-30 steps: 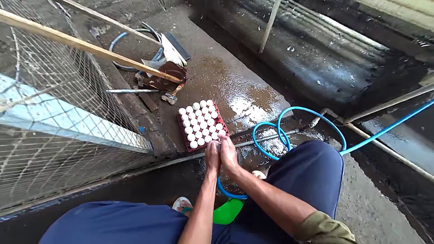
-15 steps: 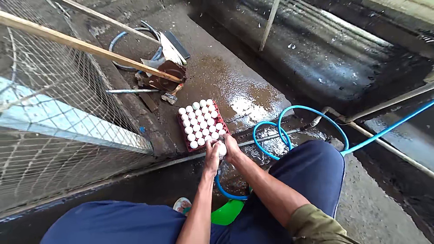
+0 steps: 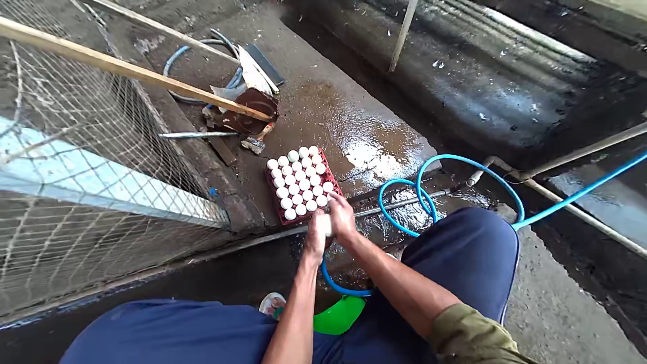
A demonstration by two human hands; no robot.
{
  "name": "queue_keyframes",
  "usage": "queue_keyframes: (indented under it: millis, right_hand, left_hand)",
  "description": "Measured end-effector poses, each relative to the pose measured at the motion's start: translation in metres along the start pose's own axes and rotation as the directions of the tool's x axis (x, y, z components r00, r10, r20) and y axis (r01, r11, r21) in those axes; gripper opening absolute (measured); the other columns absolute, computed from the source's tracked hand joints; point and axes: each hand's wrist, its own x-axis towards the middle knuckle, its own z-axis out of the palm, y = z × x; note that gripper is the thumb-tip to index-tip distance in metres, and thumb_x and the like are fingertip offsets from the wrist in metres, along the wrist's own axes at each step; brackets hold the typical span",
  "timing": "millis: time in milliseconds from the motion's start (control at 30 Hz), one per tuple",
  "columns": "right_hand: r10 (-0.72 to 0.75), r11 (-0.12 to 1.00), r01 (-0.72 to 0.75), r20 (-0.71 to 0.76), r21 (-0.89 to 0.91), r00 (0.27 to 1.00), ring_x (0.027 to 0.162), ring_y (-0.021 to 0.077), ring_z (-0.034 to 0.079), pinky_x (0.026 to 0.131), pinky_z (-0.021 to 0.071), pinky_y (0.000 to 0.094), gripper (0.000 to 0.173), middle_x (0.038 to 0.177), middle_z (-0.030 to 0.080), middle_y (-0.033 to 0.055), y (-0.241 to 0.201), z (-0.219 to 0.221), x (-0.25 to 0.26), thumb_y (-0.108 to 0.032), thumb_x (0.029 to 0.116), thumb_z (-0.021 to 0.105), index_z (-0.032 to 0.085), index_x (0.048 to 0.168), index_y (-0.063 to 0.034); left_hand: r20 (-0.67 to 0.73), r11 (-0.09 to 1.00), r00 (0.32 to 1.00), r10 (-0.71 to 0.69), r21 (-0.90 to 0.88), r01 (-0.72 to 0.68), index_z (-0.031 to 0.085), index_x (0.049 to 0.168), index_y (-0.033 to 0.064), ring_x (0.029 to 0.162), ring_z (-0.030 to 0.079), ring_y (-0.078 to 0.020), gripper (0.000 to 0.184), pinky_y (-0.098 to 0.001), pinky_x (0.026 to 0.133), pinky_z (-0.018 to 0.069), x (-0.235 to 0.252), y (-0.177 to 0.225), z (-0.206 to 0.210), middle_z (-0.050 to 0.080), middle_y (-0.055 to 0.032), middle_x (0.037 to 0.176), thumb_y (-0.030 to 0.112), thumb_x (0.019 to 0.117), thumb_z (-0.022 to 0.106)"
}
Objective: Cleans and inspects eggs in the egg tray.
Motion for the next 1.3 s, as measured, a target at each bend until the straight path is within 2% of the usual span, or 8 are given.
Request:
queue_keyframes:
  millis: [133, 267, 367, 667, 767, 900, 1067, 1300]
  right_hand:
    - [-0.090, 0.995, 0.091, 0.040, -0.036, 0.995, 0.134, 0.0313, 0.054, 0.111, 0.0434, 0.0511, 0.048, 0.144, 0.056, 0.0230, 0.004, 0.008, -0.025, -0.023, 0.1064, 0.040, 0.049, 0.149, -0.0016]
    - [0.044, 0.999, -0.044, -0.010, 0.009, 0.999, 0.125, 0.0339, 0.059, 0.103, 0.0473, 0.0544, 0.047, 0.136, 0.060, 0.0240, 0.002, 0.004, -0.001, -0.022, 0.1066, 0.044, 0.048, 0.150, -0.0039]
    - [-0.038, 0.998, 0.040, 0.054, -0.040, 0.998, 0.138, 0.0312, 0.050, 0.115, 0.0403, 0.0502, 0.049, 0.148, 0.052, 0.0223, 0.000, 0.006, -0.020, -0.023, 0.1085, 0.037, 0.044, 0.152, -0.0013]
    - [-0.081, 0.996, 0.083, 0.064, -0.036, 0.995, 0.132, 0.0310, 0.054, 0.110, 0.0431, 0.0507, 0.045, 0.142, 0.056, 0.0222, 0.007, 0.007, -0.025, -0.018, 0.1065, 0.039, 0.051, 0.147, -0.0025]
    - [0.078, 0.997, -0.078, 0.012, 0.018, 0.997, 0.120, 0.0329, 0.060, 0.099, 0.0492, 0.0534, 0.044, 0.131, 0.061, 0.0232, 0.001, -0.001, 0.005, -0.020, 0.1061, 0.046, 0.049, 0.147, -0.0055]
    - [-0.131, 0.985, 0.136, 0.054, -0.104, 0.990, 0.130, 0.0307, 0.056, 0.111, 0.0428, 0.0486, 0.041, 0.137, 0.060, 0.0226, 0.003, 0.006, -0.030, -0.017, 0.1067, 0.037, 0.060, 0.135, 0.0023]
    - [0.278, 0.954, -0.284, 0.068, 0.095, 0.958, 0.101, 0.0284, 0.064, 0.087, 0.0529, 0.0496, 0.033, 0.112, 0.065, 0.0185, 0.001, -0.003, 0.015, -0.026, 0.1081, 0.044, 0.062, 0.122, -0.0022]
    - [-0.160, 0.973, 0.175, 0.109, -0.149, 0.981, 0.122, 0.0284, 0.062, 0.104, 0.0486, 0.0497, 0.040, 0.128, 0.066, 0.0186, -0.001, 0.003, -0.016, -0.021, 0.1062, 0.039, 0.063, 0.132, -0.0028]
  left_hand:
    - [-0.062, 0.991, 0.992, 0.113, 0.083, -0.108, 0.054, 0.129, -0.0134, 0.115, 0.059, -0.0250, 0.043, -0.0387, 0.103, 0.0457, 0.000, 0.001, 0.000, 0.060, -0.0263, 0.124, 0.014, 0.1104, 0.026]
    - [-0.011, 0.998, 0.999, 0.048, 0.042, -0.047, 0.058, 0.119, -0.0005, 0.090, 0.059, -0.0137, 0.049, -0.0328, 0.078, 0.0509, 0.005, -0.008, -0.001, 0.061, -0.0104, 0.102, 0.030, 0.1106, 0.020]
    - [-0.047, 0.985, 0.988, 0.145, 0.104, -0.140, 0.053, 0.131, -0.0143, 0.124, 0.055, -0.0266, 0.047, -0.0399, 0.110, 0.0412, 0.001, -0.002, -0.002, 0.057, -0.0280, 0.132, 0.016, 0.1103, 0.023]
    - [-0.018, 0.988, 0.994, 0.104, 0.117, -0.101, 0.053, 0.131, -0.0123, 0.119, 0.056, -0.0249, 0.046, -0.0389, 0.106, 0.0425, 0.002, -0.007, -0.005, 0.058, -0.0261, 0.129, 0.017, 0.1114, 0.023]
    - [0.002, 0.996, 0.999, 0.049, 0.071, -0.049, 0.059, 0.119, 0.0003, 0.087, 0.059, -0.0115, 0.050, -0.0302, 0.075, 0.0509, 0.001, -0.008, 0.000, 0.062, -0.0091, 0.101, 0.029, 0.1103, 0.020]
    - [-0.043, 0.995, 0.996, 0.078, 0.066, -0.075, 0.048, 0.136, -0.0150, 0.125, 0.054, -0.0258, 0.045, -0.0382, 0.110, 0.0400, -0.005, 0.003, 0.000, 0.056, -0.0284, 0.134, 0.014, 0.1119, 0.024]
    - [0.116, 0.996, 0.991, -0.059, -0.062, 0.067, 0.059, 0.112, 0.0086, 0.057, 0.051, -0.0060, 0.043, -0.0224, 0.048, 0.0429, -0.002, -0.005, -0.006, 0.059, -0.0009, 0.080, 0.032, 0.1100, 0.022]
    - [-0.010, 0.978, 0.997, -0.076, -0.196, 0.073, 0.053, 0.134, 0.0049, 0.092, 0.062, -0.0110, 0.042, -0.0298, 0.079, 0.0529, -0.001, 0.003, -0.007, 0.065, -0.0085, 0.110, 0.028, 0.1131, 0.024]
